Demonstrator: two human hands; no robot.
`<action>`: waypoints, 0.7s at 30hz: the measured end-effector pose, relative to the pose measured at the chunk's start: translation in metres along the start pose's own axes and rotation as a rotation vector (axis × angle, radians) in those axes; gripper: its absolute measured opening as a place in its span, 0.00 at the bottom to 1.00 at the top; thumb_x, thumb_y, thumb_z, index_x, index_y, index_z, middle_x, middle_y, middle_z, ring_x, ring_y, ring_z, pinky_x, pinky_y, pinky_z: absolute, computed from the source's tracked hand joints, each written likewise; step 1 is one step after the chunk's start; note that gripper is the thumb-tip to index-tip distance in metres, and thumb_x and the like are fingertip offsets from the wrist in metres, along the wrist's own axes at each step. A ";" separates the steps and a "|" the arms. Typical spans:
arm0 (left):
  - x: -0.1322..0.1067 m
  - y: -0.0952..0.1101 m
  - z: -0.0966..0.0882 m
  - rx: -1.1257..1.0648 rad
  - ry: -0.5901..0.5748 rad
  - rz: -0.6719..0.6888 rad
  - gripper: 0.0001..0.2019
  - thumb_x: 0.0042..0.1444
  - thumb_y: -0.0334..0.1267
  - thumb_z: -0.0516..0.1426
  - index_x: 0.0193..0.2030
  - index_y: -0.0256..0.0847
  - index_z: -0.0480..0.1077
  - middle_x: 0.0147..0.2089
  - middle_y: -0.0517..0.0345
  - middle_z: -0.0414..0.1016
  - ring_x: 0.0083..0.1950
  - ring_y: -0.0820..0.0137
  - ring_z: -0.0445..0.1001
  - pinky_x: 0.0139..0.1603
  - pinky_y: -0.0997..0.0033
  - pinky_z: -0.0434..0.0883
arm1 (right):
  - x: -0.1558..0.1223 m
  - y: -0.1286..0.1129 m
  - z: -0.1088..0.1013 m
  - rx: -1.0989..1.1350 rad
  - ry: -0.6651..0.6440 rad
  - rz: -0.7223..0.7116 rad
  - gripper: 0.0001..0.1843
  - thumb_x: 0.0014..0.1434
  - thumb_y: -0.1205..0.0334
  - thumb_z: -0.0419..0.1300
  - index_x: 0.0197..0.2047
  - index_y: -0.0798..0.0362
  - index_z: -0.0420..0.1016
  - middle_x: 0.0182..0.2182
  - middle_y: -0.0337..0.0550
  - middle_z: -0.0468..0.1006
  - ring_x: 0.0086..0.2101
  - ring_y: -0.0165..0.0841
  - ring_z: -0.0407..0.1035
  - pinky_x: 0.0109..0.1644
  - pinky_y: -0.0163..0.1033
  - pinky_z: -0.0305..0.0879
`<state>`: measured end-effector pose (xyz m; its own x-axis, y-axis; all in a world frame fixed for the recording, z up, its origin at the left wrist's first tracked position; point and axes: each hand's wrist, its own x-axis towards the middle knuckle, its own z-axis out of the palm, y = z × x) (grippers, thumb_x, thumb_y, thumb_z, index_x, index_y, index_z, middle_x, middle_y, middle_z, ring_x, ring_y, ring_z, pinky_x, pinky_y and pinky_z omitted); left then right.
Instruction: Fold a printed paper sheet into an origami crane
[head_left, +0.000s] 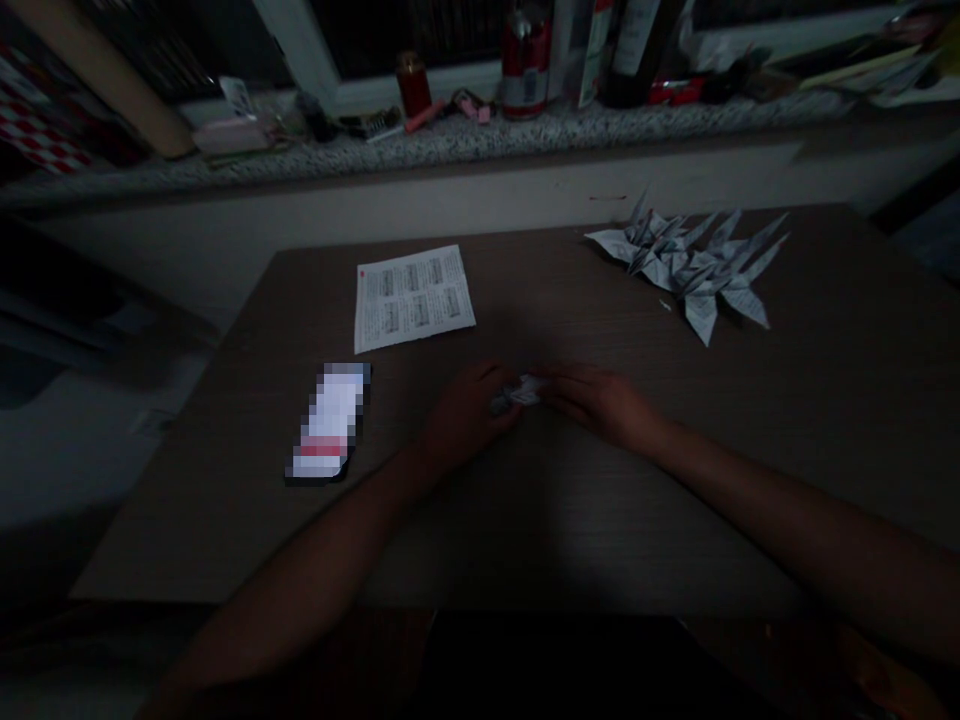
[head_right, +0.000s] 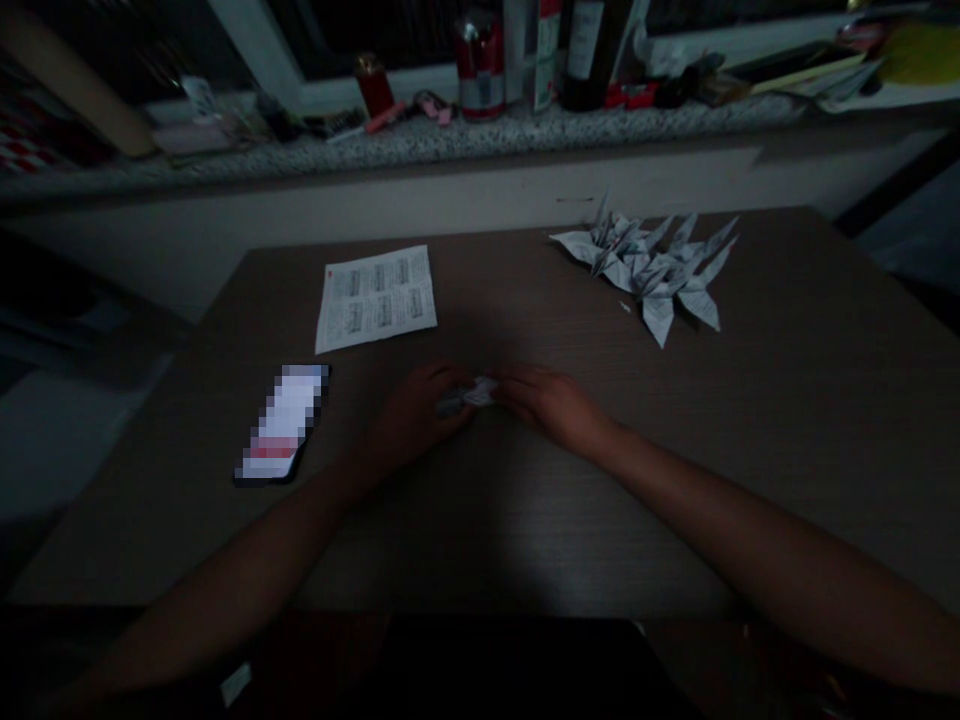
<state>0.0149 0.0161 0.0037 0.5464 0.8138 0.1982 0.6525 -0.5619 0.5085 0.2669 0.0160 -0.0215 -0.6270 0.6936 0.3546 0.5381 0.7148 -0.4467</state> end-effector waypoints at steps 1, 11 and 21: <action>0.000 0.000 0.000 0.003 -0.005 -0.001 0.15 0.61 0.34 0.65 0.54 0.41 0.74 0.56 0.52 0.75 0.58 0.59 0.74 0.61 0.58 0.72 | 0.000 0.000 0.000 0.002 -0.008 0.020 0.16 0.72 0.63 0.56 0.59 0.49 0.77 0.60 0.50 0.79 0.57 0.44 0.75 0.60 0.52 0.74; -0.006 -0.005 0.007 0.083 -0.011 0.115 0.12 0.69 0.40 0.58 0.57 0.44 0.75 0.60 0.50 0.74 0.61 0.60 0.73 0.63 0.55 0.72 | -0.001 -0.003 -0.008 -0.029 -0.040 0.051 0.20 0.73 0.63 0.54 0.64 0.50 0.74 0.59 0.51 0.80 0.57 0.43 0.76 0.60 0.52 0.75; -0.016 0.000 -0.007 0.102 -0.133 0.174 0.19 0.72 0.41 0.55 0.67 0.42 0.70 0.68 0.47 0.71 0.67 0.60 0.72 0.67 0.56 0.71 | -0.005 0.005 -0.012 -0.091 -0.063 0.002 0.18 0.73 0.65 0.53 0.60 0.52 0.79 0.60 0.52 0.79 0.55 0.43 0.77 0.61 0.49 0.76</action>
<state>0.0024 0.0041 0.0065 0.7152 0.6805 0.1594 0.5885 -0.7094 0.3878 0.2794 0.0173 -0.0153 -0.6585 0.6903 0.2999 0.5867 0.7204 -0.3698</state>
